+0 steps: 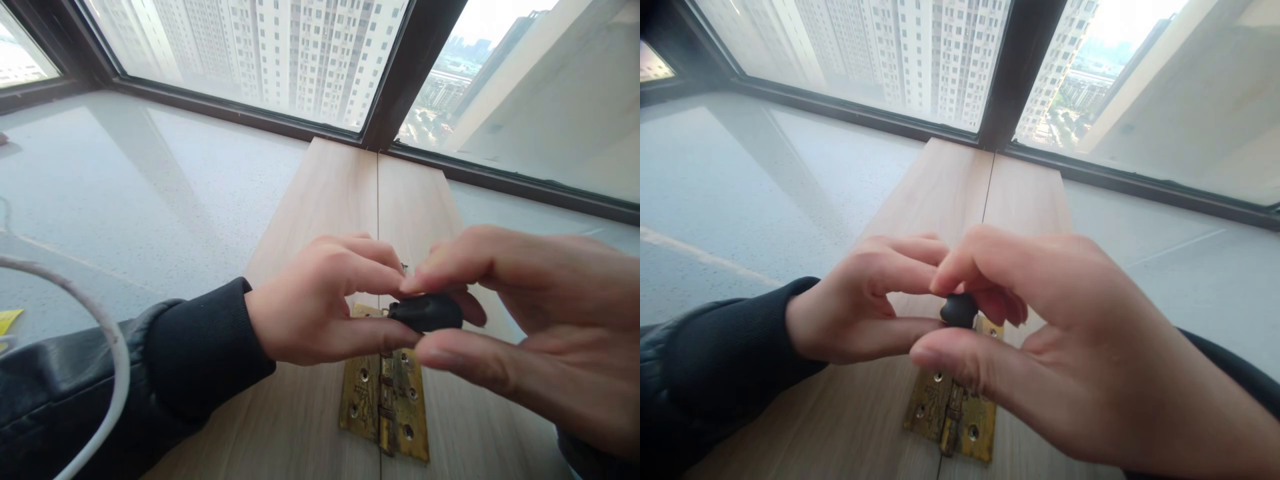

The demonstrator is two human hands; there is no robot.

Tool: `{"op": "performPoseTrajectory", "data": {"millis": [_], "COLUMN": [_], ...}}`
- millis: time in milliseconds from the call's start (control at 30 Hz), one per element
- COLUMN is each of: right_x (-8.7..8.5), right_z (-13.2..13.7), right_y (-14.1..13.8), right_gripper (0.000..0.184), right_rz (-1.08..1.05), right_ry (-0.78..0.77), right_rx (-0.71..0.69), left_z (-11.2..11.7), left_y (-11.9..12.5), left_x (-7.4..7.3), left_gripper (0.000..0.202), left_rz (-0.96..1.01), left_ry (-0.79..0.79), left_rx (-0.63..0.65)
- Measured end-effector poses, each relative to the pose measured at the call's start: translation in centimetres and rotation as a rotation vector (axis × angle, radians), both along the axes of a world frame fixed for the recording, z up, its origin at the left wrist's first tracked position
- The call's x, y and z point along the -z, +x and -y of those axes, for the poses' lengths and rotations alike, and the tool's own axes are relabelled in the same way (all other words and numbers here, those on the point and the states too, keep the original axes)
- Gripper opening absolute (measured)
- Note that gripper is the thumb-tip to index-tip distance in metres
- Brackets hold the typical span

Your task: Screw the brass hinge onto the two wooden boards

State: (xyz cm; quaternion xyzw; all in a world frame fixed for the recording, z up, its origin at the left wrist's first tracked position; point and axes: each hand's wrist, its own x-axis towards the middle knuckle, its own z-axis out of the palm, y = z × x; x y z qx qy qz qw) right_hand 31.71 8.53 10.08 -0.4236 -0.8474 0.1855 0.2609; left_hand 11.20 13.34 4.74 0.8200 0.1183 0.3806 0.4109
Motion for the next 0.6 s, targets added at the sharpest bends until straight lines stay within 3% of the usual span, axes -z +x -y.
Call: {"op": "performPoseTrajectory", "data": {"millis": [200, 400, 600], "right_x": [-0.2, 0.2, 0.5], "right_z": [0.4, 0.9, 1.2], "right_y": [1.2, 1.2, 1.1], "right_gripper": [0.022, 0.018, 0.024], "right_rz": [0.098, 0.034, 0.016], "right_ry": [0.044, -0.064, -0.013], "right_rx": [-0.041, -0.137, -0.076], "left_z": [-0.4, -0.6, -1.1], "left_y": [-0.1, 0.0, 0.1], "left_x": [-0.6, -0.9, -1.1], "left_gripper": [0.008, 0.003, 0.006], "left_rz": [-0.075, -0.103, -0.11], "left_ry": [0.052, 0.05, 0.017], "left_rx": [0.146, 0.26, 0.371]}}
